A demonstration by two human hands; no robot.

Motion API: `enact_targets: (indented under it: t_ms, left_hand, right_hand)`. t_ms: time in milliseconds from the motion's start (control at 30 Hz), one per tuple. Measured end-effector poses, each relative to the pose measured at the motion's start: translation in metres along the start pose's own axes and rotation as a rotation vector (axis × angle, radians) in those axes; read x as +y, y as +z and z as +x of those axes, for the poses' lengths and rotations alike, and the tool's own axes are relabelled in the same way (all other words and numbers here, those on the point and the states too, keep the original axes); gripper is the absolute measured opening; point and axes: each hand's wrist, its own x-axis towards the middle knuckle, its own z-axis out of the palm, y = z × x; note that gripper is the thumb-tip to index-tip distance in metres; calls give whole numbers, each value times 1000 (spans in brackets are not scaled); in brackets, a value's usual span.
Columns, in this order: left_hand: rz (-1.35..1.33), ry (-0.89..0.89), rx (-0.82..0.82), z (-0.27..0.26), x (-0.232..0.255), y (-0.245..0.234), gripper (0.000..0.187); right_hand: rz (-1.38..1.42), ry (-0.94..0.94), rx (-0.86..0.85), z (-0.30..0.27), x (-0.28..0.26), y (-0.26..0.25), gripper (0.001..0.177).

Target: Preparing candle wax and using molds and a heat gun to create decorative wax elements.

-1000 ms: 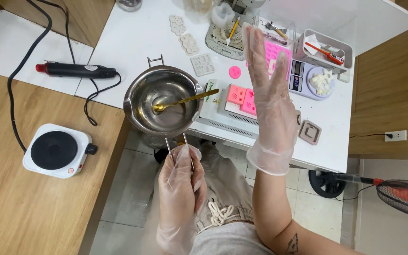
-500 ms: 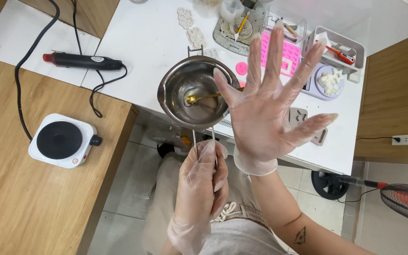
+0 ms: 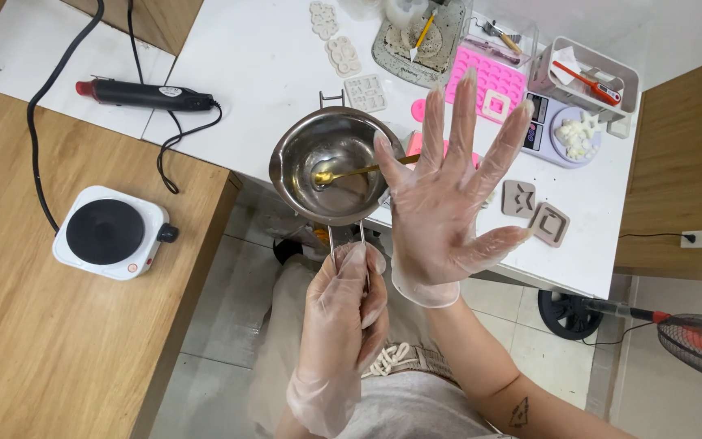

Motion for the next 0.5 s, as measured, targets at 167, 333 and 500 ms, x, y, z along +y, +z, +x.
enact_targets:
  t_ms: [167,333,500]
  left_hand:
    - [8,-39,13,-4,0,1,24]
    - [-35,3,-6,1,-3,-4,23]
    - [-21,-30,6,-1,0,-1,25]
  right_hand:
    - [-182,-48,-8,-13,0,-5,99]
    - [-430,-152,-175,-24,5,-19,82]
    - [-481,-186,-163,-29,6,-25,85]
